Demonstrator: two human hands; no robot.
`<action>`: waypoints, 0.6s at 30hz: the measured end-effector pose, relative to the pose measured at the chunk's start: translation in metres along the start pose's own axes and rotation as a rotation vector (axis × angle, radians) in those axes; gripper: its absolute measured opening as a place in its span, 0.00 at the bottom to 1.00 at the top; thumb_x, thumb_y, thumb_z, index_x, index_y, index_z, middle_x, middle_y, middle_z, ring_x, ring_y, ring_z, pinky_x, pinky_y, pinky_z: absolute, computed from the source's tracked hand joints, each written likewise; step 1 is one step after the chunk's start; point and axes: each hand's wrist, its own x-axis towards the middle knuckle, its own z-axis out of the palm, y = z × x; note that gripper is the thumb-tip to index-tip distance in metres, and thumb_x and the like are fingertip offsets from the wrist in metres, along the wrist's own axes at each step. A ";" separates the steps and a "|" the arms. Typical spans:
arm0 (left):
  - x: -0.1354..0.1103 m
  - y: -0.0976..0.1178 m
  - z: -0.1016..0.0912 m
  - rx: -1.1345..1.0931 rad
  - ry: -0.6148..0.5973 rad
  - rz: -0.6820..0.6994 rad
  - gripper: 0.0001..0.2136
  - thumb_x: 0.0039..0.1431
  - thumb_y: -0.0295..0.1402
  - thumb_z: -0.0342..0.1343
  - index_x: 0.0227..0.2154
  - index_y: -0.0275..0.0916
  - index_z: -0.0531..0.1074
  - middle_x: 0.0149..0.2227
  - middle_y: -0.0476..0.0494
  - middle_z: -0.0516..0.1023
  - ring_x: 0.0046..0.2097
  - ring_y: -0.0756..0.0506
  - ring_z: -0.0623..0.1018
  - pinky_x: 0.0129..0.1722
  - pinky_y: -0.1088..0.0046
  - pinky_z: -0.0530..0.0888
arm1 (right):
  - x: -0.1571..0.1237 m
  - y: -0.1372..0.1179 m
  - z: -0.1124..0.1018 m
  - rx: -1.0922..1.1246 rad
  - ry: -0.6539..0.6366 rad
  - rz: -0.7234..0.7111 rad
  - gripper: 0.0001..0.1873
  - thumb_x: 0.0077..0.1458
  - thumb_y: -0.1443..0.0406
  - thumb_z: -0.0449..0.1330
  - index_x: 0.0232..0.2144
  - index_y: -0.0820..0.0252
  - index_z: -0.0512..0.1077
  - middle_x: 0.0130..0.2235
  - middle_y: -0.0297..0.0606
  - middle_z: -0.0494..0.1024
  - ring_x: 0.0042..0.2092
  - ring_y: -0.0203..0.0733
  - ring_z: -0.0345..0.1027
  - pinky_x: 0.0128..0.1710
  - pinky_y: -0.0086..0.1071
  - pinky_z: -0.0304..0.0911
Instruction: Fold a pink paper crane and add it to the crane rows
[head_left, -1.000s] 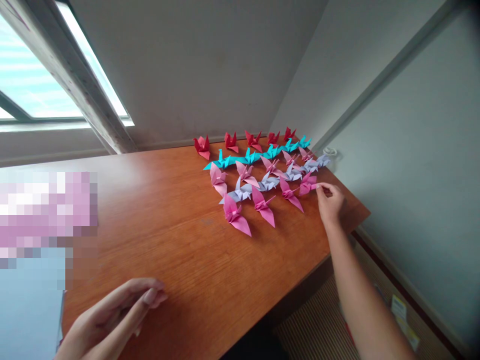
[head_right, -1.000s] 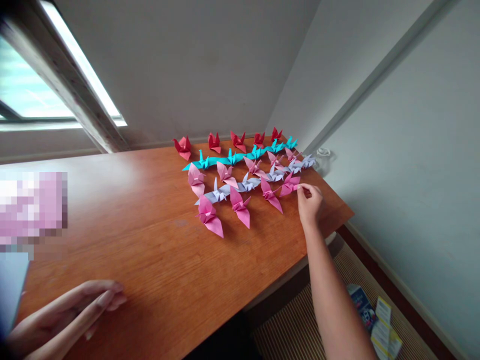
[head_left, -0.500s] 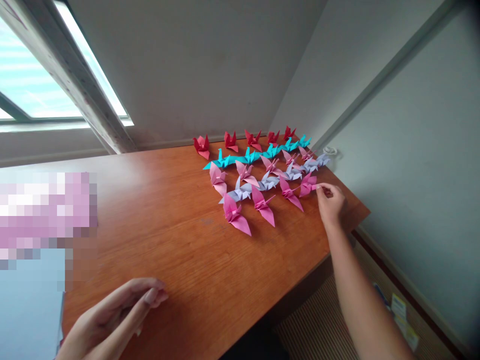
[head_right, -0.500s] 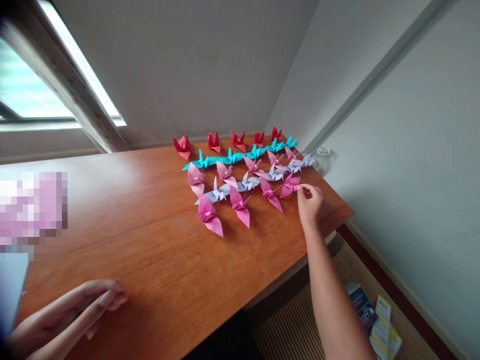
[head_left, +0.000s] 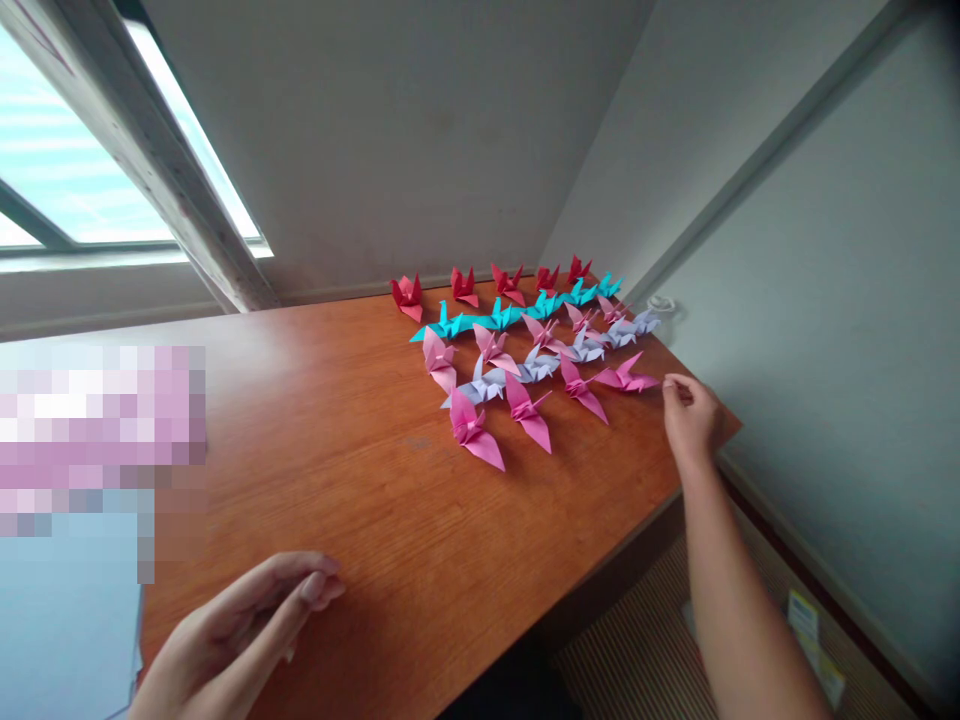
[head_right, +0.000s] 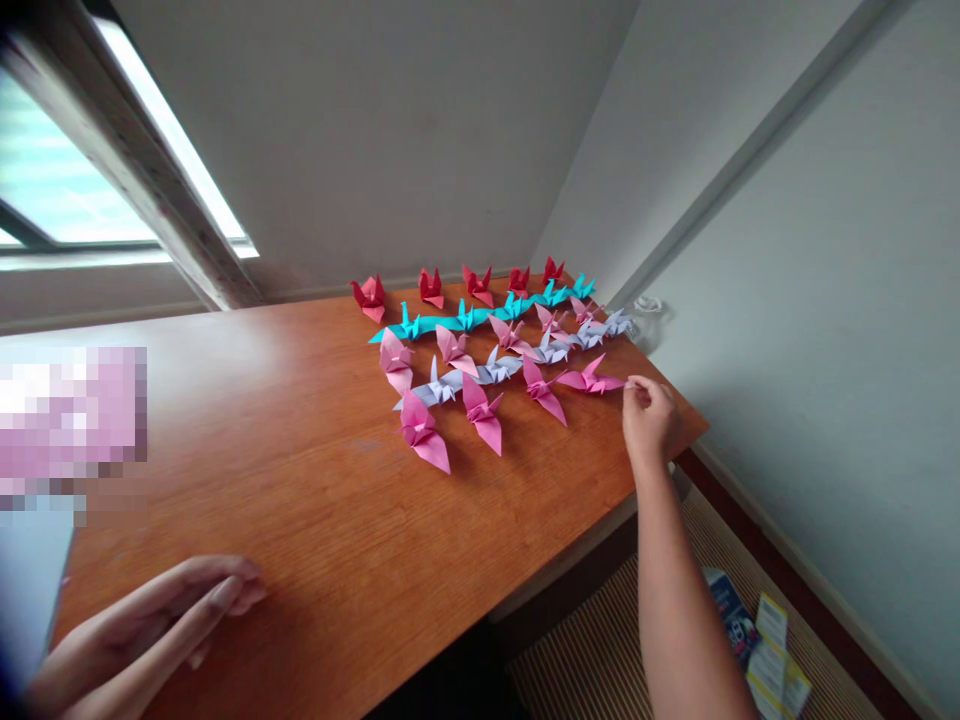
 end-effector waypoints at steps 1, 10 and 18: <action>0.001 0.000 0.000 0.000 -0.003 0.001 0.15 0.54 0.52 0.63 0.38 0.50 0.81 0.37 0.49 0.87 0.37 0.43 0.85 0.27 0.82 0.78 | 0.004 0.005 0.001 0.017 -0.042 -0.009 0.19 0.57 0.56 0.56 0.40 0.63 0.79 0.41 0.51 0.83 0.39 0.51 0.75 0.43 0.44 0.69; 0.002 0.004 0.000 0.000 0.004 0.017 0.15 0.54 0.52 0.63 0.36 0.48 0.81 0.36 0.47 0.87 0.38 0.41 0.85 0.37 0.76 0.82 | 0.001 0.018 0.005 0.047 -0.193 -0.047 0.18 0.57 0.56 0.57 0.40 0.63 0.79 0.41 0.51 0.83 0.40 0.52 0.76 0.44 0.46 0.71; 0.000 0.007 0.000 0.002 -0.008 0.047 0.14 0.54 0.51 0.63 0.36 0.48 0.82 0.35 0.48 0.87 0.36 0.42 0.86 0.36 0.79 0.81 | 0.000 0.016 0.001 0.031 -0.265 -0.176 0.21 0.53 0.59 0.60 0.47 0.62 0.77 0.50 0.52 0.79 0.44 0.52 0.75 0.43 0.45 0.73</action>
